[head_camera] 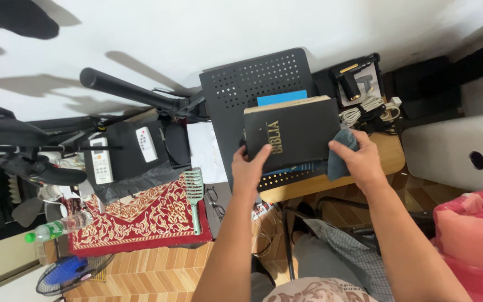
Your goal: The person wipes a cluttered tabletop and a black shelf with a blue cloth, moving items like a remote, a game controller, a water bottle, and a book to clean underneath. They also wipe a tripod and a small fan before returning items to their original positions.
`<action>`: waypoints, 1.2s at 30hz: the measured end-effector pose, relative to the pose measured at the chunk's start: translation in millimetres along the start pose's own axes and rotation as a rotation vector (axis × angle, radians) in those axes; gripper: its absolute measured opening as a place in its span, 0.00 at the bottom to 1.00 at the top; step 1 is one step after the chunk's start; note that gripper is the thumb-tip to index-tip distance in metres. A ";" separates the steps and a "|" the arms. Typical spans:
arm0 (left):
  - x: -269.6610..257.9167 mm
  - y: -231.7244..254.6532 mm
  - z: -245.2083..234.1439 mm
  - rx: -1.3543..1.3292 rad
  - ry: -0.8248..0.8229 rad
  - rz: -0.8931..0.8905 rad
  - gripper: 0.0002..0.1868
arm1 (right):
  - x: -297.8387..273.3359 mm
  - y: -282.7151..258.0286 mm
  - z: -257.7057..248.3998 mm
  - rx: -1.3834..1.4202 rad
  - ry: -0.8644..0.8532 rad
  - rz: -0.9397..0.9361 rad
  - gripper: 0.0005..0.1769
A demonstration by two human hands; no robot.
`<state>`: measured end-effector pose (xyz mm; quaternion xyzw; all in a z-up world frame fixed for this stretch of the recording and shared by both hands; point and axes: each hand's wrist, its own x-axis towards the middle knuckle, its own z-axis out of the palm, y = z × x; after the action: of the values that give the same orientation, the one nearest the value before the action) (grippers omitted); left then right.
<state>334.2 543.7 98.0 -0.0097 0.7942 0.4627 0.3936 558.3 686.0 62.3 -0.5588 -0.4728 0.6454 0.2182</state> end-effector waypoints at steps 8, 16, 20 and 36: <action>-18.0 2.7 -15.5 0.230 0.074 0.186 0.45 | -5.1 42.9 -1.0 -0.156 -0.082 -0.201 0.28; -52.0 1.5 -29.8 -0.203 -0.041 -0.039 0.46 | -5.5 2.3 -14.5 0.238 0.118 -0.176 0.34; -62.8 -1.5 -96.7 -0.427 -0.020 0.106 0.46 | -29.4 -29.1 10.7 0.141 0.137 -0.481 0.36; -73.0 -29.6 -175.1 -0.579 0.104 0.127 0.37 | -2.2 53.0 67.8 -0.781 0.177 -0.758 0.31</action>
<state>287.9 371.3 168.6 -0.0956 0.6473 0.6926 0.3036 509.1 635.1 13.3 -0.4409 -0.8251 0.2489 0.2507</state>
